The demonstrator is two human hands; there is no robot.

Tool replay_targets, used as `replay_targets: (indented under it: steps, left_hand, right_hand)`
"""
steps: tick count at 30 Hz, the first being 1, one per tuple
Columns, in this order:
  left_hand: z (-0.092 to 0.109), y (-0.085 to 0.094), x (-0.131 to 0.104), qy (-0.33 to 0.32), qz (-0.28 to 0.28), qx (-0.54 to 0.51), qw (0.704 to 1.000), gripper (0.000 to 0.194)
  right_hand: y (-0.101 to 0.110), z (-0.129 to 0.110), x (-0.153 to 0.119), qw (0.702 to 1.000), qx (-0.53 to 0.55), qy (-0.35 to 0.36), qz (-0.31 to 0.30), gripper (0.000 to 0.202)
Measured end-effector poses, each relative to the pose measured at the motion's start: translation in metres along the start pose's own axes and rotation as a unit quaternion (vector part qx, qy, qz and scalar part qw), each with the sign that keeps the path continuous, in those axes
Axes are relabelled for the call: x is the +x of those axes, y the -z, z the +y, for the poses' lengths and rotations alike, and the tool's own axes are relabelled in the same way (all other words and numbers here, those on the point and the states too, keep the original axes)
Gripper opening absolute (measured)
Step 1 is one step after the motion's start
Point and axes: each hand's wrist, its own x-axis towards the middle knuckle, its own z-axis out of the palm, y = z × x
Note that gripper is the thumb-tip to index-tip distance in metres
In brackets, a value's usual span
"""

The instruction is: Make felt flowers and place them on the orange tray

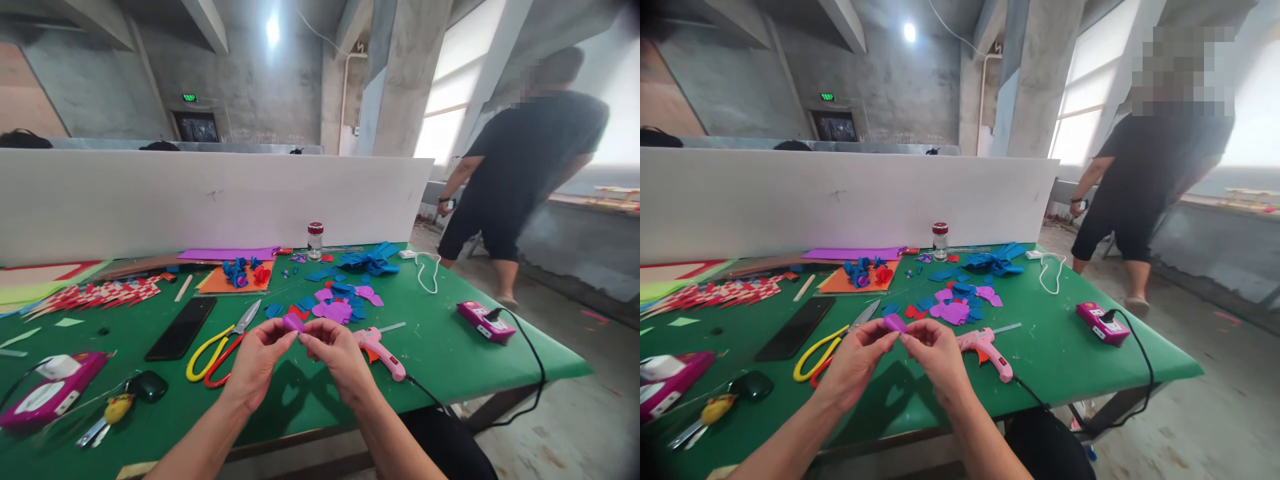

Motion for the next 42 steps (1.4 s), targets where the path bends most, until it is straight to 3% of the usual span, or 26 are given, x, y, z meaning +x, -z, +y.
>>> replay_targets:
  steps: [7,14,27,34,42]
  left_hand:
    - [0.003,-0.004,-0.003,-0.007,0.007,-0.004,1.000,0.021]
    - [0.001,-0.003,-0.003,0.012,-0.024,-0.020,0.999,0.023]
    - [-0.002,-0.003,-0.004,-0.011,-0.002,-0.039,0.999,0.019]
    - [-0.002,0.000,0.000,0.009,-0.072,-0.043,0.996,0.022]
    - [-0.006,0.006,0.004,0.007,-0.062,-0.020,0.998,0.019]
  right_hand:
    - [-0.005,-0.006,-0.003,1.000,0.016,0.008,0.016,0.024]
    - [-0.003,-0.007,-0.003,1.000,0.018,0.005,0.018,0.025]
    - [-0.001,0.004,-0.003,1.000,0.004,0.009,-0.005,0.022]
    - [0.003,0.001,-0.004,1.000,0.013,-0.008,-0.001,0.023]
    - [0.001,-0.001,-0.006,0.999,0.035,-0.029,-0.006,0.028]
